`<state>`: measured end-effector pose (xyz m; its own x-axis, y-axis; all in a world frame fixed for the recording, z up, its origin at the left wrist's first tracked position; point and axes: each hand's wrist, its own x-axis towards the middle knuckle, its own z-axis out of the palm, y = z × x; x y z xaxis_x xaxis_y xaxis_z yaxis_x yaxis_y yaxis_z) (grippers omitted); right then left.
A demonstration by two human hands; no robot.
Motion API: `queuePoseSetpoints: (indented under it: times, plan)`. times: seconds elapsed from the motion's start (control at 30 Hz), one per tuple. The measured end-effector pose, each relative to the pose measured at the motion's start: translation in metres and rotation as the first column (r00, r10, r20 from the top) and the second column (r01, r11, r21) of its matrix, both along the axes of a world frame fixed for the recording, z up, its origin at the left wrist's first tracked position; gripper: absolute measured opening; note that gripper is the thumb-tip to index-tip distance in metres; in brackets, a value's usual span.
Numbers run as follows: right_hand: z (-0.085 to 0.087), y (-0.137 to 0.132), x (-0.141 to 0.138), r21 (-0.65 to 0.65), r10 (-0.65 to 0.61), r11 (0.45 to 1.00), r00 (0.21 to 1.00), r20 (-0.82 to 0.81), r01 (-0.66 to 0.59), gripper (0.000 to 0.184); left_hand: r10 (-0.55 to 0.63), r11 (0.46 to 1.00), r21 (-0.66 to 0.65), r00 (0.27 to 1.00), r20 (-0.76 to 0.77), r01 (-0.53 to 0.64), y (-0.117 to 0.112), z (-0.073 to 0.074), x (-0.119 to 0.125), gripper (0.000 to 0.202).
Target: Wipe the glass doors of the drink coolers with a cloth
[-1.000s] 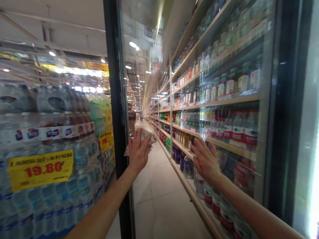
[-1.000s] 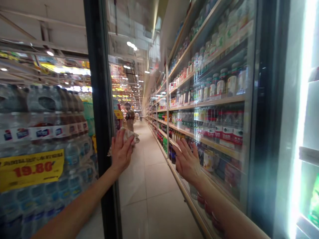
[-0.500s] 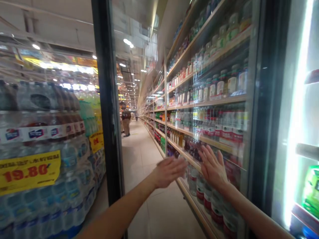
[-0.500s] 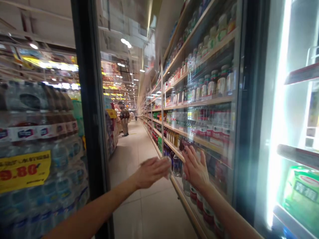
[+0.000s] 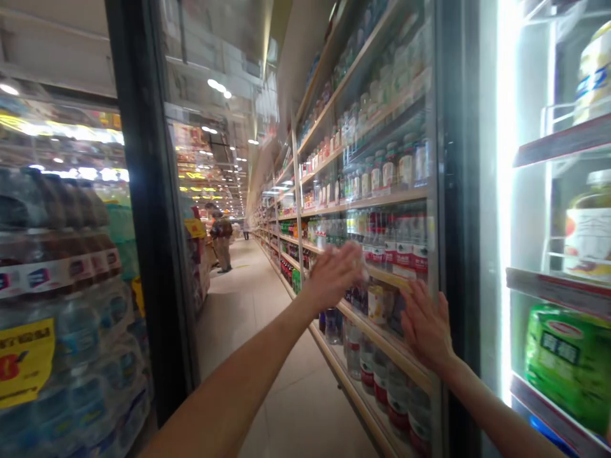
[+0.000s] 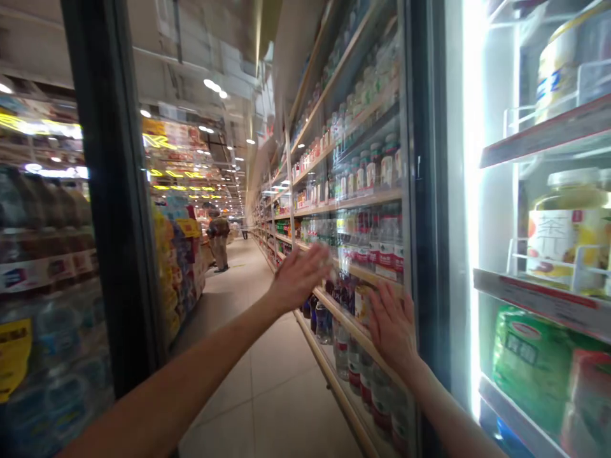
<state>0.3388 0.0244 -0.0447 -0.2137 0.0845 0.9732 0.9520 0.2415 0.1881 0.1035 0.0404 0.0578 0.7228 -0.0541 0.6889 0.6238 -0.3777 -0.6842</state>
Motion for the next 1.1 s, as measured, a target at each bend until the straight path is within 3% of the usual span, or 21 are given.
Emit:
queuePoseSetpoints:
  times: [0.07,0.13,0.2,0.23,0.27,0.37,0.43,0.5,0.57,0.63,0.73,0.8,0.97,1.0,1.1]
  plan:
    - [-0.001,0.000,0.010,0.004,-0.024,1.000,0.999,-0.026,0.024,0.060,0.057,0.998,-0.029,0.992,0.116,-0.054,0.001,0.001,0.009,0.035]
    - [-0.003,-0.001,0.018,-0.016,-0.039,0.999,0.999,-0.032,0.039,0.062,-0.014,1.000,-0.027,0.996,-0.084,0.012,0.003,-0.006,0.020,0.034]
    - [-0.003,-0.003,0.025,-0.032,-0.050,0.998,0.998,-0.029,0.049,0.063,-0.121,0.993,-0.036,0.933,-0.339,0.116,0.007,-0.010,0.033,0.032]
    - [-0.003,-0.004,0.028,-0.033,-0.057,0.998,0.998,-0.035,0.056,0.063,-0.145,0.989,-0.042,0.918,-0.370,0.139,0.009,-0.008,0.041,0.031]
    - [-0.002,-0.005,0.031,-0.032,-0.064,0.998,0.997,-0.047,0.063,0.062,-0.141,0.990,-0.047,0.937,-0.320,0.133,0.012,-0.001,0.050,0.032]
    - [-0.001,-0.005,0.041,-0.025,-0.086,0.996,0.992,-0.097,0.084,0.060,-0.028,0.997,-0.075,0.995,0.095,0.035,0.017,0.023,0.079,0.035]
    - [-0.001,-0.006,0.048,-0.031,-0.093,0.995,0.989,-0.114,0.090,0.059,0.004,0.995,-0.103,0.986,0.169,0.013,0.017,0.023,0.096,0.036]
    - [-0.002,-0.007,0.056,-0.038,-0.095,0.995,0.989,-0.110,0.092,0.058,-0.064,0.992,-0.115,0.995,-0.073,0.055,0.017,0.006,0.109,0.033]
    - [-0.002,-0.009,0.063,-0.054,-0.103,0.994,0.988,-0.113,0.097,0.058,-0.150,0.984,-0.139,0.927,-0.343,0.108,0.018,-0.014,0.119,0.030]
    - [-0.003,-0.009,0.069,-0.066,-0.108,0.993,0.984,-0.139,0.099,0.059,-0.174,0.981,-0.145,0.904,-0.389,0.127,0.020,-0.018,0.127,0.031]
    - [-0.007,-0.008,0.073,-0.069,-0.111,0.993,0.977,-0.181,0.100,0.059,-0.107,0.987,-0.130,0.987,-0.116,0.092,0.023,0.003,0.139,0.033]
    - [-0.011,-0.007,0.073,-0.079,-0.113,0.992,0.977,-0.181,0.100,0.060,-0.077,0.989,-0.128,0.997,-0.008,0.076,0.023,0.017,0.143,0.034]
    - [-0.012,-0.004,0.069,-0.081,-0.096,0.993,0.976,-0.196,0.082,0.061,-0.175,0.978,-0.171,0.903,-0.393,0.116,0.025,0.030,0.136,0.033]
    - [-0.010,-0.003,0.068,-0.069,-0.088,0.995,0.974,-0.208,0.075,0.061,-0.162,0.979,-0.174,0.921,-0.355,0.105,0.025,0.037,0.132,0.033]
    - [0.003,0.002,0.058,-0.024,-0.056,0.998,0.971,-0.233,0.052,0.061,-0.070,0.988,-0.139,0.998,0.000,0.069,0.024,0.061,0.117,0.036]
